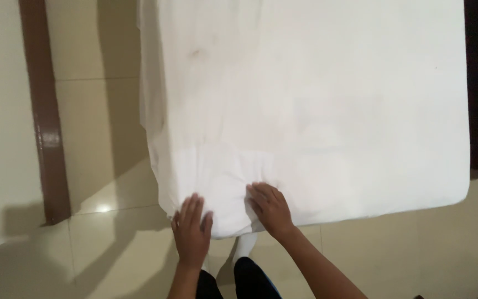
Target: The person fits a white bed sheet over a mattress, pulling and smoothing the fabric across the top and tucking the edges and corners under the mattress on all sides, working around the bed. A second bed with a pile of linens sits nearby.
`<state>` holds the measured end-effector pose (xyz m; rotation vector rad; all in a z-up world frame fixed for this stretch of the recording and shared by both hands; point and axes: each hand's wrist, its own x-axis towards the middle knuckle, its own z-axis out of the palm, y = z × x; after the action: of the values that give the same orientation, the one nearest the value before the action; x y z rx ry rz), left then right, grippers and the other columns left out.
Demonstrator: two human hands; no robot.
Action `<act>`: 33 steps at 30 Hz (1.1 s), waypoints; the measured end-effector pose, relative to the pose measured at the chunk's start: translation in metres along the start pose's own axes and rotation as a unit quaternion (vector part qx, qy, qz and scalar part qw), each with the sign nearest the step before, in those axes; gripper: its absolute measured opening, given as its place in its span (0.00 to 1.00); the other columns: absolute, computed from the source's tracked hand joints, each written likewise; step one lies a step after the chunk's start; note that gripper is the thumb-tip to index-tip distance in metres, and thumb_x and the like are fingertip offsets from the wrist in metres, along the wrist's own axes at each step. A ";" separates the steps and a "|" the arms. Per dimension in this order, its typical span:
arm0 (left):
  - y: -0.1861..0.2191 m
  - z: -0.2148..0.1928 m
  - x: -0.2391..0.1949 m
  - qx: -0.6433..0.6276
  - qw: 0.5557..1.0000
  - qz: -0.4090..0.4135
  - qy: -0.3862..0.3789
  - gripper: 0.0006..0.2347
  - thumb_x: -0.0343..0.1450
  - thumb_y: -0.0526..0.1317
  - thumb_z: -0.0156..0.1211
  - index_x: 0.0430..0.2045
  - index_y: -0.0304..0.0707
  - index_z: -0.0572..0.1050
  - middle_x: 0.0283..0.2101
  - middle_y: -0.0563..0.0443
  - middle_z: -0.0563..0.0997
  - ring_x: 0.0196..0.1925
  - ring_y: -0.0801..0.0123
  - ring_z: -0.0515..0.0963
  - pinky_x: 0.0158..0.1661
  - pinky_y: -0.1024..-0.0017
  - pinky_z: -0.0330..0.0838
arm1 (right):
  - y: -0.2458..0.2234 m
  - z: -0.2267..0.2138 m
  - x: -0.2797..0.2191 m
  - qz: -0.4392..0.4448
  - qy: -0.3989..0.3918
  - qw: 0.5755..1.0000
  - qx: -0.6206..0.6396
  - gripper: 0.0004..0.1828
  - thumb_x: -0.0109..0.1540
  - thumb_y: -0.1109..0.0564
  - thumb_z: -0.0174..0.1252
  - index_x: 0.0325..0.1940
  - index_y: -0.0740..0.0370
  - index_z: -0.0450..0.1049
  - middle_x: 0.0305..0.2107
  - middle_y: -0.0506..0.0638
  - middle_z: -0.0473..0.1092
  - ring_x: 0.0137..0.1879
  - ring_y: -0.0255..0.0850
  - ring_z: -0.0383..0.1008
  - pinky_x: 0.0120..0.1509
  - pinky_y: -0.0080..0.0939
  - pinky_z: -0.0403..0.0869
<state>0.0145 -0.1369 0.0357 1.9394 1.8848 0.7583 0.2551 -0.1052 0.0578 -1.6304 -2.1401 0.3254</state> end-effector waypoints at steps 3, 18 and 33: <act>0.002 -0.001 -0.008 0.013 1.000 0.004 0.017 0.14 0.72 0.44 0.61 0.49 0.40 0.80 0.60 0.51 0.78 0.66 0.61 0.72 0.58 0.58 0.63 | 0.000 0.001 0.004 0.006 0.012 1.000 0.012 0.16 0.58 0.59 0.66 0.50 0.55 0.80 0.44 0.48 0.75 0.55 0.45 0.73 0.56 0.46 0.70; 0.019 -0.027 -0.001 0.023 0.998 0.040 -0.050 0.03 0.69 0.36 0.57 0.32 0.44 0.77 0.41 0.56 0.79 0.50 0.63 0.75 0.50 0.57 0.61 | -0.019 -0.031 -0.008 0.100 0.000 0.995 -0.024 0.04 0.60 0.60 0.61 0.37 0.52 0.79 0.37 0.41 0.75 0.49 0.38 0.73 0.58 0.44 0.60; 0.005 -0.034 0.000 -0.047 0.998 -0.036 0.038 0.16 0.72 0.47 0.60 0.49 0.37 0.75 0.51 0.43 0.78 0.56 0.51 0.73 0.54 0.53 0.64 | -0.059 -0.002 -0.008 0.161 -0.103 0.978 -0.086 0.16 0.54 0.50 0.67 0.44 0.53 0.81 0.49 0.47 0.74 0.61 0.47 0.68 0.59 0.52 0.60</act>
<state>-0.0007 -0.1413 0.0660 1.7987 1.9152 0.8936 0.2069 -0.1294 0.0832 -2.1340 -2.0919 0.4344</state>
